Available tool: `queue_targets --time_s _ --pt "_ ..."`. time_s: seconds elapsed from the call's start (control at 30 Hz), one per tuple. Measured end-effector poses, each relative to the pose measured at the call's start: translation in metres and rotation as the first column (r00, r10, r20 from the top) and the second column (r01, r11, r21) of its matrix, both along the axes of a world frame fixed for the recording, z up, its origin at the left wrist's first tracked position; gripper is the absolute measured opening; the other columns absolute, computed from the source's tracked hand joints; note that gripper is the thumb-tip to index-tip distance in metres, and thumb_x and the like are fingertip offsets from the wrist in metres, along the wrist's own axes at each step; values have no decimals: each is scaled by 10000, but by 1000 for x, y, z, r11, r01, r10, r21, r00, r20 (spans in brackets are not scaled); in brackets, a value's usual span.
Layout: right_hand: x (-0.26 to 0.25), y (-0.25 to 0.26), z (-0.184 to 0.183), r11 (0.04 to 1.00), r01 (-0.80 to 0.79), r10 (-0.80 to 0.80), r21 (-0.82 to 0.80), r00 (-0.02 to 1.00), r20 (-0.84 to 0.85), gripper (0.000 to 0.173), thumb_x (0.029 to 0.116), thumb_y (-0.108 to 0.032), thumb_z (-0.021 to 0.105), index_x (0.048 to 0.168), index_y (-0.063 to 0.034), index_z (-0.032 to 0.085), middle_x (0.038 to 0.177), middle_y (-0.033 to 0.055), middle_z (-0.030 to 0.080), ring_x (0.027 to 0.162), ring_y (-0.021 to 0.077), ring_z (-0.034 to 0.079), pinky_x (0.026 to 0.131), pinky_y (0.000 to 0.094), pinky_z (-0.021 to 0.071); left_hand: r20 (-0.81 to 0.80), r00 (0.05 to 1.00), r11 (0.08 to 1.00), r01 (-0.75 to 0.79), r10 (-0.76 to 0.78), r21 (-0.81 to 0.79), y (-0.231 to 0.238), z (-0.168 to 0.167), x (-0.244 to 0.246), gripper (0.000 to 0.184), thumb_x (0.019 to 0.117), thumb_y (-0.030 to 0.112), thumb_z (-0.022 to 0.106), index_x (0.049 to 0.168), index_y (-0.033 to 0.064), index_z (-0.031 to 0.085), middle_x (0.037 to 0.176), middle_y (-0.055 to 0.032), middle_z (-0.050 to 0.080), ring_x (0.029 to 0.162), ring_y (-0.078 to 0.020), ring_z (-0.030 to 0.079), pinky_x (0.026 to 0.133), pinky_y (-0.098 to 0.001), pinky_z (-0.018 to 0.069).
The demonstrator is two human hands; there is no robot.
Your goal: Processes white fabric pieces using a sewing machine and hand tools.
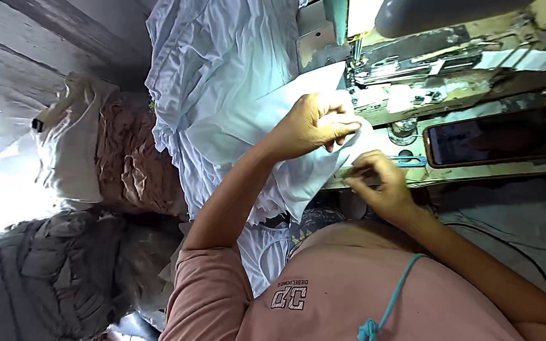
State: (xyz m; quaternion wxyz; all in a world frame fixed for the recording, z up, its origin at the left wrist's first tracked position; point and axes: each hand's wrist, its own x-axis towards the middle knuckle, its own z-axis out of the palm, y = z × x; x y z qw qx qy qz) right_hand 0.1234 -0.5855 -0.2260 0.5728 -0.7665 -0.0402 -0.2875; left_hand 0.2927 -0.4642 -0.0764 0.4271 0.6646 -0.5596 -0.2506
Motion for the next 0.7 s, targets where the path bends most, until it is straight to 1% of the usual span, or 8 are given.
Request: queue_targets --time_s 0.1,0.17,0.23,0.3,0.4,0.47,0.57,0.7 --pt "17 20 -1 991 -135 134 7 972 -192 493 928 -359 729 1177 55 631 1138 180 653 1026 197 670 872 357 579 -4 997 993 -77 77 -86 -13 -4 4 137 942 30 609 806 44 616 789 30 622 733 3 592 674 -168 490" --pt "30 36 3 980 -148 170 136 972 -163 348 933 -260 717 1107 40 684 1026 119 705 981 125 682 888 318 568 62 997 992 -31 39 -120 -22 -10 4 113 937 44 589 834 17 631 970 -43 656 929 -34 607 805 -187 496" --pt "39 51 11 886 -171 263 432 951 -164 107 951 -96 668 940 8 690 821 -6 700 789 -9 663 750 212 562 49 999 992 -1 7 -130 -32 -14 1 102 947 31 577 853 24 615 882 -6 630 825 1 588 723 -157 482" --pt "40 51 23 652 -262 456 711 885 -92 78 964 21 600 960 5 676 834 -35 707 798 -9 668 782 214 572 37 999 993 1 4 -115 -37 -16 2 110 944 31 602 847 69 565 759 64 558 694 33 527 630 -134 435" --pt "36 30 27 231 -465 721 854 672 171 275 960 -2 445 912 -156 668 823 -95 727 772 -6 678 748 223 568 99 989 987 -97 110 -128 -33 -24 29 82 914 40 677 939 32 600 834 48 620 772 8 615 735 -179 546" --pt "35 4 21 333 -473 710 815 695 113 279 980 -85 391 933 -175 651 813 -109 694 748 -19 646 707 212 549 60 969 967 -233 240 -108 -24 -27 52 174 881 -14 677 993 53 561 874 78 657 786 26 641 739 -181 558" --pt "44 -30 8 810 -242 303 534 953 -29 177 1035 -51 493 985 -18 660 810 -28 649 699 -3 600 663 188 528 -25 937 934 -349 348 -76 -14 -25 71 369 858 -65 685 1132 82 488 935 99 701 782 11 680 697 -190 586" --pt "47 -35 13 934 34 -45 356 999 23 141 987 -3 583 1115 40 622 880 18 675 718 3 637 693 180 571 -33 946 938 -325 324 -123 -21 -25 63 431 829 -101 644 1217 9 491 1012 35 708 870 -34 688 764 -222 585"
